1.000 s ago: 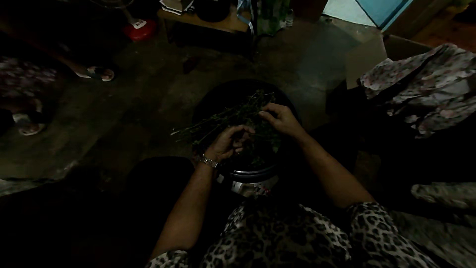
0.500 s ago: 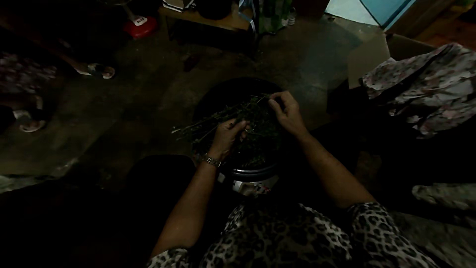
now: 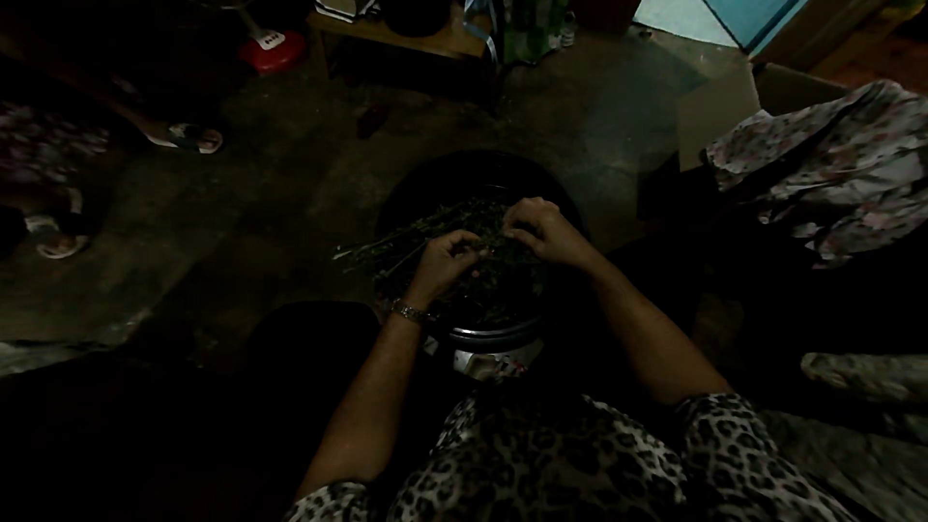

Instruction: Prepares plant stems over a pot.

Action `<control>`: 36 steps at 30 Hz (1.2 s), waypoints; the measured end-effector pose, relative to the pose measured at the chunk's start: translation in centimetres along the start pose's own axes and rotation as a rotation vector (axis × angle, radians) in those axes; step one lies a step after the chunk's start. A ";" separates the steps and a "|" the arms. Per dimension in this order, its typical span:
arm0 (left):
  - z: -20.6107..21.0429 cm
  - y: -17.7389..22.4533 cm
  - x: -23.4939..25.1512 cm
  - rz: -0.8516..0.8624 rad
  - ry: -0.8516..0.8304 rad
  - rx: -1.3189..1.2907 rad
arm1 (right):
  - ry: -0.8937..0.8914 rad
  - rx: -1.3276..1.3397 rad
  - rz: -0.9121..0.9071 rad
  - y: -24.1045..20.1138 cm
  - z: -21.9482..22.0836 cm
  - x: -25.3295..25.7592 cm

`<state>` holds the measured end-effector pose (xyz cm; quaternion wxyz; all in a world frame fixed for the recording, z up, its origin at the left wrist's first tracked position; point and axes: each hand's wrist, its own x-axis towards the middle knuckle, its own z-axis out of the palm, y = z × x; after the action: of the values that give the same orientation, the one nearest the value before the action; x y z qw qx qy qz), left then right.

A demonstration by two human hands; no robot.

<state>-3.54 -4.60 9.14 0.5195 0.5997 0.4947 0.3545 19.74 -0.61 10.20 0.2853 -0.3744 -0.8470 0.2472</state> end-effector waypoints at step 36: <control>-1.2 -0.5 0.0 0.147 0.004 0.082 | -0.091 0.292 0.199 -0.9 -1.5 0.0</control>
<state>-4.80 -4.31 8.88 0.4659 0.6547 0.4644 0.3723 20.32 -0.83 11.84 0.2723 -0.3993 -0.7730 0.4110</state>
